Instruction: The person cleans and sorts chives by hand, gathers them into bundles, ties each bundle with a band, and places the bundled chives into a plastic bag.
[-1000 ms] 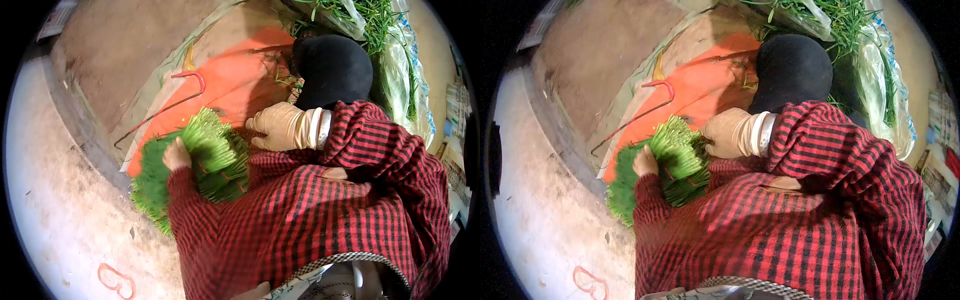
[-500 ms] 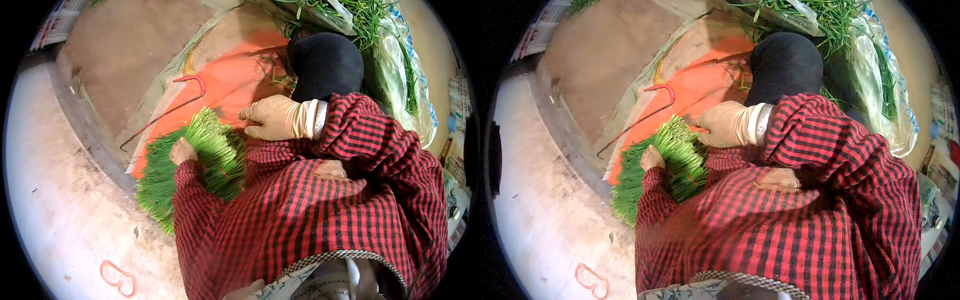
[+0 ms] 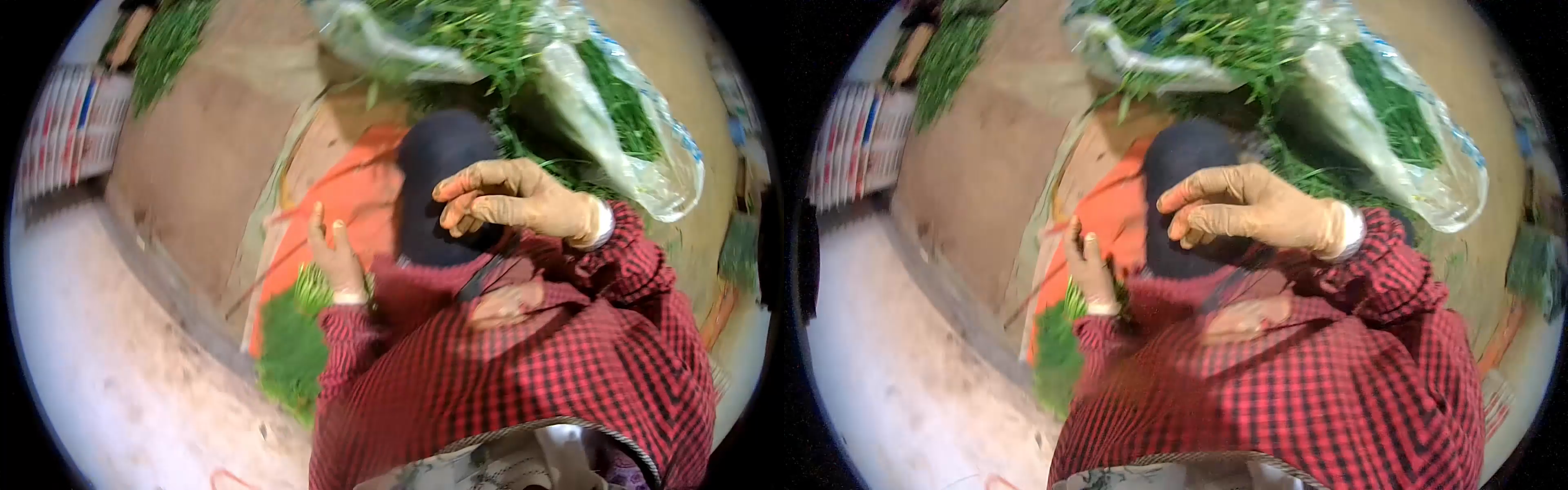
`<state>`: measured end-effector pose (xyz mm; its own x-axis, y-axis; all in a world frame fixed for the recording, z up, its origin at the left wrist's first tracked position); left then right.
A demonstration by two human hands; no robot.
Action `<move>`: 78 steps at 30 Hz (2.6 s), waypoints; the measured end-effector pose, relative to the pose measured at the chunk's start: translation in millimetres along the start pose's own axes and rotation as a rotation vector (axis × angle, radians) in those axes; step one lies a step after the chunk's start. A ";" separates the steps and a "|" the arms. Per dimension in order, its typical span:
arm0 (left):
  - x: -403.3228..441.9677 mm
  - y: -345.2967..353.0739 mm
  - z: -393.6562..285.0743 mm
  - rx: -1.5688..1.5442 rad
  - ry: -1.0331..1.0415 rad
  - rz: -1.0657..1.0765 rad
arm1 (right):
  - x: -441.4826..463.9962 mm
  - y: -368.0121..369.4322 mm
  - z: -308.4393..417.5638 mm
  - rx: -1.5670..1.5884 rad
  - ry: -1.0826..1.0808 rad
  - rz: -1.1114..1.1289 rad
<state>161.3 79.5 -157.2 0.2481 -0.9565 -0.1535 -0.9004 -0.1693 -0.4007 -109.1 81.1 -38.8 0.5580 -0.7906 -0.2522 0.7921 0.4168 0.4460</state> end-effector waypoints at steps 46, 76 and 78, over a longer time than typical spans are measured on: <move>-171.6 402.7 -173.0 0.658 0.772 1.548 | -559.6 214.1 -517.3 0.500 0.767 -2.788; -202.3 387.7 -126.5 0.770 0.567 1.731 | -484.4 159.5 -498.4 0.995 -0.396 -2.293; -202.7 389.3 -128.0 0.734 0.534 1.759 | -436.6 149.0 -483.2 1.053 -0.526 -2.207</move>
<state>-285.2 177.1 -166.5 -0.8348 0.0854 -0.5438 0.3403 0.8567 -0.3877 -115.0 705.2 -277.2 -0.6785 0.3392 -0.6516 -0.5119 -0.8545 0.0881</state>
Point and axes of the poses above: each hand's wrist, its own x-axis towards the middle knuckle, its own y-axis out of the palm, z = x × y, the point moved 8 cm from there along x, towards the middle knuckle, and after that the axes turned 5 degrees about -y, right-handed, at the moved point
